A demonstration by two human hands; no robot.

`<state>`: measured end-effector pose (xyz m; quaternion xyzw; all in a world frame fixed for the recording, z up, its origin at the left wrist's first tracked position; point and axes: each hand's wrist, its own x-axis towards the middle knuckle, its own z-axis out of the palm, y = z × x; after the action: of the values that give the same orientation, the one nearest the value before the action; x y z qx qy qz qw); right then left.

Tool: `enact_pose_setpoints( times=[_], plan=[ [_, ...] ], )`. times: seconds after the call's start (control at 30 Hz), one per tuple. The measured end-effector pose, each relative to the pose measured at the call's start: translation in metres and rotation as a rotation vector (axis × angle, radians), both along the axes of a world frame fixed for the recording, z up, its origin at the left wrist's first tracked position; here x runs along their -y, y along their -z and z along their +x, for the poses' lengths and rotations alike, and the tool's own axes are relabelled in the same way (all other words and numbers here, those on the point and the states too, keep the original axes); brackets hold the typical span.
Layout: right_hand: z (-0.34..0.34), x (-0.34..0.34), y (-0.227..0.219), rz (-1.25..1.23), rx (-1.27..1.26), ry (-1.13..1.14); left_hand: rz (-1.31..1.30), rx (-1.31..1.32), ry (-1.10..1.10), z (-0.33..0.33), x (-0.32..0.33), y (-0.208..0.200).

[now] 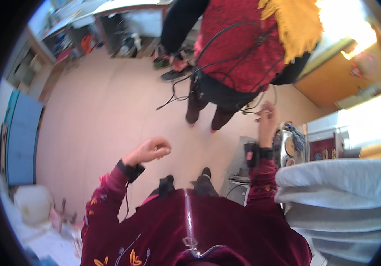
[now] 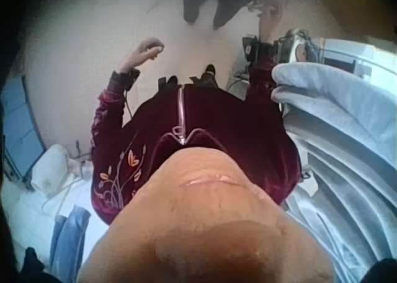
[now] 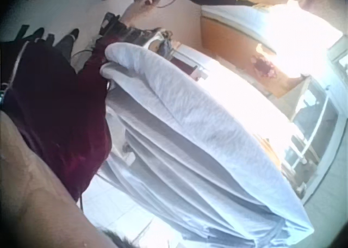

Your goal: The person scrubs the underside of a large metal lid with a steel wool pad and wipes it with a pink cloth. They alternate between scrubbing and wiping, then briefly handle a black cable before resuming scrubbing and wiping the lid.

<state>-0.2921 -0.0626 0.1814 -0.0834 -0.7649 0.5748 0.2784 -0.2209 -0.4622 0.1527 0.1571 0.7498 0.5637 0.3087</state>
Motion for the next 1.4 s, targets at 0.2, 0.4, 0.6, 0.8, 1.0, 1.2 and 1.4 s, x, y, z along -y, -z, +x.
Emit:
enact_pose_setpoints(
  times=[0.2, 0.4, 0.6, 0.8, 1.0, 1.2, 1.4],
  plan=[
    [0.040, 0.060, 0.019, -0.022, 0.190, -0.180, 0.007, 0.127, 0.009, 0.009, 0.035, 0.007],
    [0.062, 0.082, -0.003, 0.117, 0.295, -0.266, 0.053, 0.154, 0.038, 0.021, 0.033, 0.016],
    [0.093, 0.116, 0.022, 0.100, 0.341, -0.469, 0.067, 0.211, 0.105, 0.044, 0.026, 0.022],
    [0.136, 0.129, 0.045, 0.144, 0.417, -0.598, -0.001, 0.184, 0.145, 0.072, 0.018, 0.015],
    [0.165, 0.122, 0.051, 0.121, 0.519, -0.597, 0.021, 0.245, 0.127, 0.100, 0.017, 0.020],
    [0.175, 0.131, 0.062, 0.176, 0.528, -0.656, 0.008, 0.272, 0.087, 0.125, 0.034, 0.031],
    [0.179, 0.153, 0.069, 0.172, 0.548, -0.660, 0.029, 0.297, 0.127, 0.119, 0.055, 0.038]
  ],
)
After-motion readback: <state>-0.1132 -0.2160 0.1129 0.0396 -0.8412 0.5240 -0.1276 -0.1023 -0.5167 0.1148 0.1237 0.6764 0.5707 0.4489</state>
